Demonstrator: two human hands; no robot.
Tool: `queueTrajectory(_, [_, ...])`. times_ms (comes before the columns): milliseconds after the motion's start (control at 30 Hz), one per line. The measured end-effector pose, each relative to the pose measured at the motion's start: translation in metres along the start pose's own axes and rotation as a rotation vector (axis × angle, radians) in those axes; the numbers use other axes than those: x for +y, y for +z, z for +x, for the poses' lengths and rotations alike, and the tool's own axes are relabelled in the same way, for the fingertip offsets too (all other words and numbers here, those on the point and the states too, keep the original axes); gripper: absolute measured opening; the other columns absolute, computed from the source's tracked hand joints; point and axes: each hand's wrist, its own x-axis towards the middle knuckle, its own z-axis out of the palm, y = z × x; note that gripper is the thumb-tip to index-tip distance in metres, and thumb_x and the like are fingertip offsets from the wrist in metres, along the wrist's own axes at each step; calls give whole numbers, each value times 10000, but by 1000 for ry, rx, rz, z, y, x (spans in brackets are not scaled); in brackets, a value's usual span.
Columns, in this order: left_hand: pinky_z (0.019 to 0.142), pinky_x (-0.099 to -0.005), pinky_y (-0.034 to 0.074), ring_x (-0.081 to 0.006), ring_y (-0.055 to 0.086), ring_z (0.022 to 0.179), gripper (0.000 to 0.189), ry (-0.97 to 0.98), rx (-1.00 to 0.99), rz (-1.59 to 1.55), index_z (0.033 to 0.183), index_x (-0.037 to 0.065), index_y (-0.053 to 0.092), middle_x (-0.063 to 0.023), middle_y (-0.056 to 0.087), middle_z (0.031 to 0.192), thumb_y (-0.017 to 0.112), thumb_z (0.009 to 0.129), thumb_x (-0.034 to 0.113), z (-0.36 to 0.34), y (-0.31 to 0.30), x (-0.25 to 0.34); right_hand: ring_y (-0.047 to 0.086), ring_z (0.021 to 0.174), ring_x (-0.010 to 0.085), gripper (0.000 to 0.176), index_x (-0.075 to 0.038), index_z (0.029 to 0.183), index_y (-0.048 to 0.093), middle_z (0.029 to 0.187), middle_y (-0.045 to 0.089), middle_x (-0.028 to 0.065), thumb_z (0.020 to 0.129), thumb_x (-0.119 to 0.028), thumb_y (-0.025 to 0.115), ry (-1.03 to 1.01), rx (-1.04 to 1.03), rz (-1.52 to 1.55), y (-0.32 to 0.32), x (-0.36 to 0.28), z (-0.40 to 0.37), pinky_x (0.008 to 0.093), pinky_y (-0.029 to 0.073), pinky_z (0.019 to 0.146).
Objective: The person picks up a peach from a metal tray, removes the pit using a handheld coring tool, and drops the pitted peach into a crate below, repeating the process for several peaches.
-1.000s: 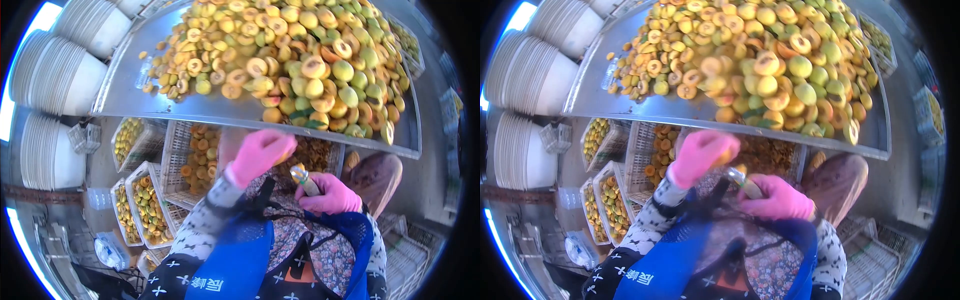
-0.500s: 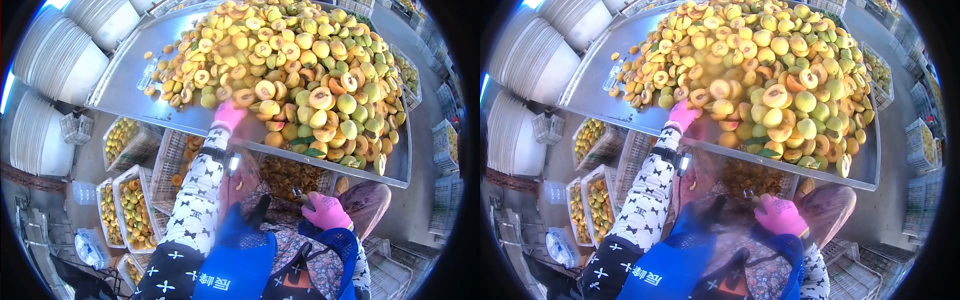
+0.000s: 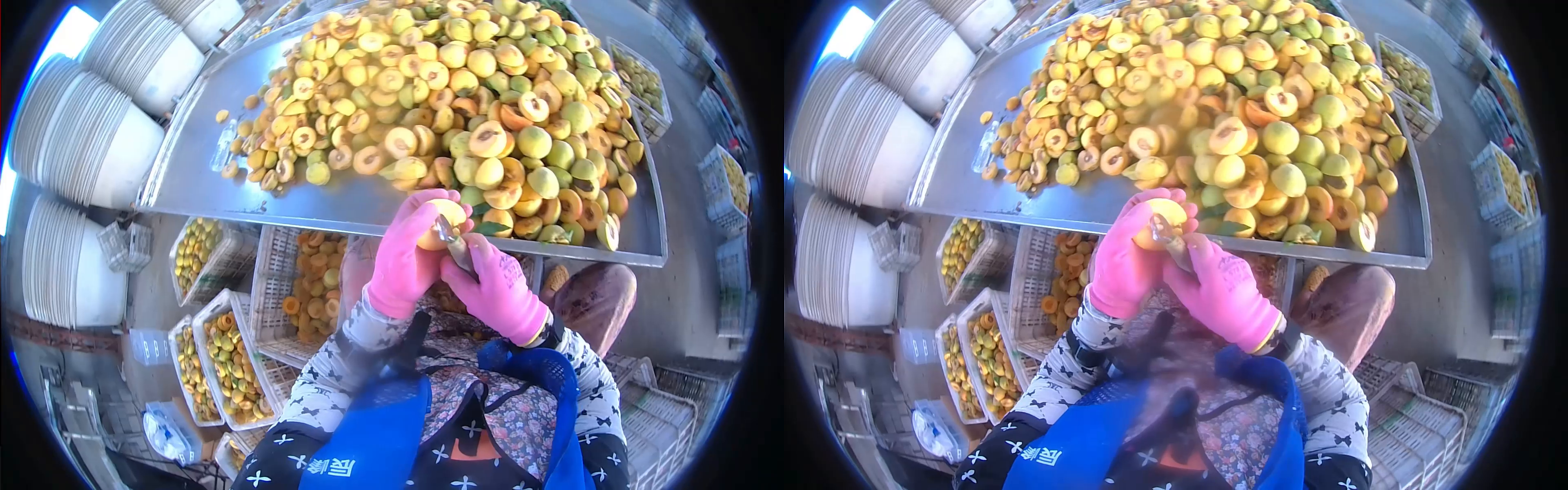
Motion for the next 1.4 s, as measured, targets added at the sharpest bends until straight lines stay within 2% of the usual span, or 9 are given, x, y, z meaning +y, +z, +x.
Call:
queueTrajectory(233, [994,-456,499,-322,605,1122,387,20,-35,294,1315,-6,482,-210,582,1290,496,1022,246,-3,5,-12,653,775,361,257,-65,1038,537,875,644,146,873,-202,678,73,-54,-255,-24,-2,-7,457,513,655])
queueTrajectory(400, [947,-405,535,-287,607,1127,420,-50,-17,-27,1383,-2,430,-206,580,1275,523,1017,183,-5,-3,-12,655,735,324,244,-90,1038,541,834,631,109,882,-239,655,64,-132,-420,-30,-2,-5,444,500,659])
queueTrajectory(500, [949,-385,536,-273,609,1137,427,52,5,292,1379,-12,437,-182,582,1236,560,985,101,-9,-2,-16,658,724,301,235,-102,1042,542,827,631,95,884,-242,646,28,-163,-513,-29,-1,-6,434,493,662])
queueTrajectory(600, [939,-377,539,-254,617,1128,422,412,-158,1140,1346,-19,468,-158,587,1191,595,946,28,-9,10,-6,657,712,283,243,-103,1054,543,829,628,86,880,-243,641,11,-158,-537,-30,-2,-8,431,486,658])
queueTrajectory(800, [899,-352,544,-219,631,1064,355,412,-89,910,1264,-21,528,-121,615,1141,629,926,16,-10,6,-23,654,701,267,270,-94,1067,541,853,626,78,864,-240,642,-24,-175,-624,-28,6,-16,422,479,654])
queueTrajectory(900, [876,-334,542,-216,638,1040,274,23,128,147,1192,0,563,-104,637,1084,640,937,66,-12,19,-26,652,701,282,278,-82,1060,539,844,623,91,856,-239,645,21,-263,-578,-32,6,-19,429,481,644])
queueTrajectory(1033, [847,-327,544,-217,651,977,232,182,136,397,1136,24,594,-92,649,1025,663,939,126,-11,21,-34,646,707,328,279,-55,1042,535,802,613,128,846,-220,647,139,-238,-296,-22,5,-28,455,489,625])
queueTrajectory(1333, [713,-345,574,-221,658,829,226,87,251,218,1067,0,614,-110,649,953,632,972,205,-8,41,-29,636,650,373,252,-32,980,528,727,619,183,869,-214,663,200,-142,-6,-8,-6,-31,454,501,561])
queueTrajectory(1400, [692,-322,567,-205,650,794,276,13,186,102,1048,-28,627,-119,653,932,599,996,241,-6,38,-21,644,627,344,261,-25,985,535,729,628,184,874,-220,668,391,-288,239,-25,-9,-24,428,504,552])
